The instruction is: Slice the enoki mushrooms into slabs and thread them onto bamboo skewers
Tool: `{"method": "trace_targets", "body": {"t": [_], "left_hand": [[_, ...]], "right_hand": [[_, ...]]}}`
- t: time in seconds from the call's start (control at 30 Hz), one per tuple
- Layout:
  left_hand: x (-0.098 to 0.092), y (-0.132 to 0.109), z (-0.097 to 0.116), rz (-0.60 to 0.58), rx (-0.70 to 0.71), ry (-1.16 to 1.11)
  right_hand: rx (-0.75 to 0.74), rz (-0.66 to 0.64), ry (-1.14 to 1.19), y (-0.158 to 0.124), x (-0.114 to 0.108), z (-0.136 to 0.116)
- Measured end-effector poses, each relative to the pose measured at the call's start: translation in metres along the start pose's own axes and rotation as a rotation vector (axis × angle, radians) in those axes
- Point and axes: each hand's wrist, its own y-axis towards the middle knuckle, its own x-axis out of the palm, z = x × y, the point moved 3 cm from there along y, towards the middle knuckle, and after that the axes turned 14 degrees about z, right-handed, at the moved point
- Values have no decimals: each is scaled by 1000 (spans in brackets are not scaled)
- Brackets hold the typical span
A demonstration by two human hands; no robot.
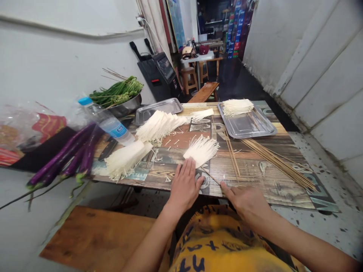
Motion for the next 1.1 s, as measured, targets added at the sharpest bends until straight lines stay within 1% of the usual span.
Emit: {"method": "trace_targets", "body": {"t": [0.1, 0.17, 0.27, 0.33, 0.4, 0.5, 0.7, 0.9, 1.03, 1.1], "left_hand": [[0, 0, 0, -10, 5, 1], [-1, 1, 0, -10, 5, -3], [-1, 0, 0, -2, 4, -9], [-2, -1, 0, 10, 11, -7], [-3, -2, 1, 28, 15, 0], [-4, -3, 2, 49, 12, 21], [-8, -2, 4, 54, -40, 47], [-10, -1, 4, 68, -38, 18], [-9, -1, 4, 65, -66, -1], [-9, -1, 4, 66, -73, -11]], "right_hand": [[1, 11, 4, -7, 0, 1], [80, -5, -20, -4, -1, 1], [229, -35, -62, 15, 0, -1], [244, -44, -48, 33, 2, -5], [224, -53, -16, 47, 6, -8], [195, -85, 17, 54, 11, -8], [109, -134, 7, 48, 13, 0], [-8, -155, 18, 41, 15, 8], [-51, -127, 49, 36, 13, 10], [-51, -119, 49, 38, 12, 9]]}}
